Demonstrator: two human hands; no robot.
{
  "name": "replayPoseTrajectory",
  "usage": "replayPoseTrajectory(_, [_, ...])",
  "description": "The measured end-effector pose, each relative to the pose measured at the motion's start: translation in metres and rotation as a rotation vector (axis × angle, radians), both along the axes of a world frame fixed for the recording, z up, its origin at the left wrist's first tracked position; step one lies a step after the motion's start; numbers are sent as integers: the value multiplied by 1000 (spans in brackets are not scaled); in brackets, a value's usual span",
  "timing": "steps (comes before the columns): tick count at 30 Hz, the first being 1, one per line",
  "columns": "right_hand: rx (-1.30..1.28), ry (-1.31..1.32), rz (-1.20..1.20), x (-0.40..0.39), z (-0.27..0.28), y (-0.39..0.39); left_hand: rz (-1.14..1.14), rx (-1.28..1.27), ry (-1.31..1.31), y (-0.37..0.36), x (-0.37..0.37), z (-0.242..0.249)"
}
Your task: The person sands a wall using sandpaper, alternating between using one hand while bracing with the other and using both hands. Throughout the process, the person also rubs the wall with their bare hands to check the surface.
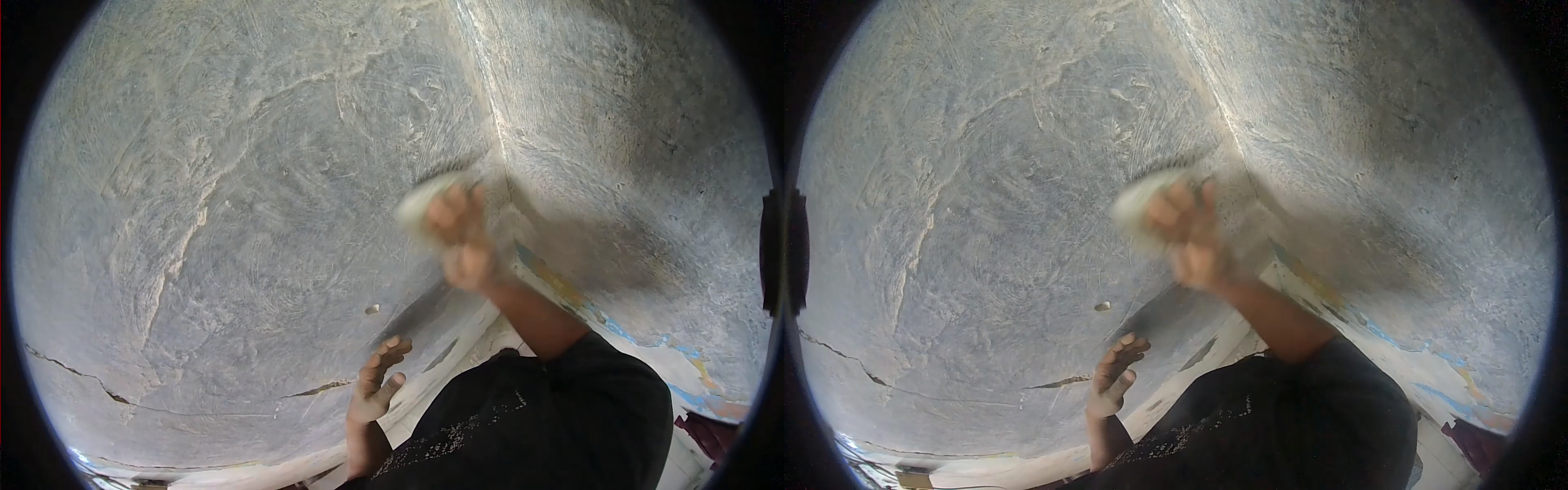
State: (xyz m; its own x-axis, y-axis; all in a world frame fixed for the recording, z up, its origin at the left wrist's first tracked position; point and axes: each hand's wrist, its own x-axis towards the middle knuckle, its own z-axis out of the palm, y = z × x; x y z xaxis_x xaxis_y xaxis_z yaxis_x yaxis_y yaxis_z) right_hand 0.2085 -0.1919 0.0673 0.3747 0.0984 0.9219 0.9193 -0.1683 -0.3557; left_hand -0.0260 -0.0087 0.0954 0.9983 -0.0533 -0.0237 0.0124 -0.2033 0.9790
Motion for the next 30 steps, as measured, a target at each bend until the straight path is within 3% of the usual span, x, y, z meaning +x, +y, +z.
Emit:
replayPoseTrajectory(1, [-3, 4, 3, 4, 4, -1, 17, -12, 14, 0, -1, -1])
replayPoseTrajectory(3, [352, 174, -110, 6, 12, 5, 42, -32, 27, -2, -3, -3])
replayPoseTrajectory(4, [377, 132, 51, -11, 7, 20, 47, -33, 28, -3, -4, -4])
replayPoseTrajectory(5, [373, 137, 60, -32, 1, 22, 52, -34, 31, -3, -5, -5])
replayPoseTrajectory(7, [-344, -222, 324, -65, -11, 25, 58, 3, 34, 0, -7, -6])
replayPoseTrajectory(8, [-342, -216, 331, -62, -15, 24, 54, 45, 31, 3, -9, -7])
replayPoseTrajectory(10, [-116, -106, 211, -38, -30, 17, 89, 45, 5, 6, -15, -1])
replayPoseTrajectory(12, [110, 365, 38, -14, -54, 5, 131, 40, -23, 11, -24, 1])
replayPoseTrajectory(13, [102, 368, 48, -14, -39, 6, 148, -18, -49, 14, -30, 0])
replayPoseTrajectory(15, [306, 317, -78, -19, -4, 10, 168, -85, -82, 17, -35, -3])
replayPoseTrajectory(16, [289, 145, 15, -29, -9, 28, 184, -127, -85, 18, -37, -5])
replayPoseTrajectory(17, [284, 149, 20, -45, -11, 33, 201, -166, -84, 20, -41, -6])
replayPoseTrajectory(19, [-222, -222, 186, -73, -15, 43, 194, -165, -99, 25, -45, -8])
replayPoseTrajectory(20, [-186, -274, 143, -67, -23, 47, 183, -160, -117, 29, -49, -7])
replayPoseTrajectory(22, [138, 17, -85, -57, -23, 47, 191, -130, -128, 37, -63, -5])
replayPoseTrajectory(24, [411, 620, 24, -46, -30, 40, 160, -172, -182, 51, -78, -6])
replayPoseTrajectory(25, [401, 625, 28, -53, -34, 49, 169, -179, -179, 58, -89, -8])
replayPoseTrajectory(27, [100, 245, -206, -74, -10, 66, 189, -259, -169, 70, -106, -10])
replayPoseTrajectory(28, [67, -3, -117, -100, -1, 80, 205, -256, -170, 76, -114, -12])
replayPoseTrajectory(29, [60, -4, -110, -115, 3, 90, 213, -263, -170, 80, -121, -13])
replayPoseTrajectory(30, [-85, -219, 38, -129, 5, 99, 226, -248, -178, 86, -128, -13])
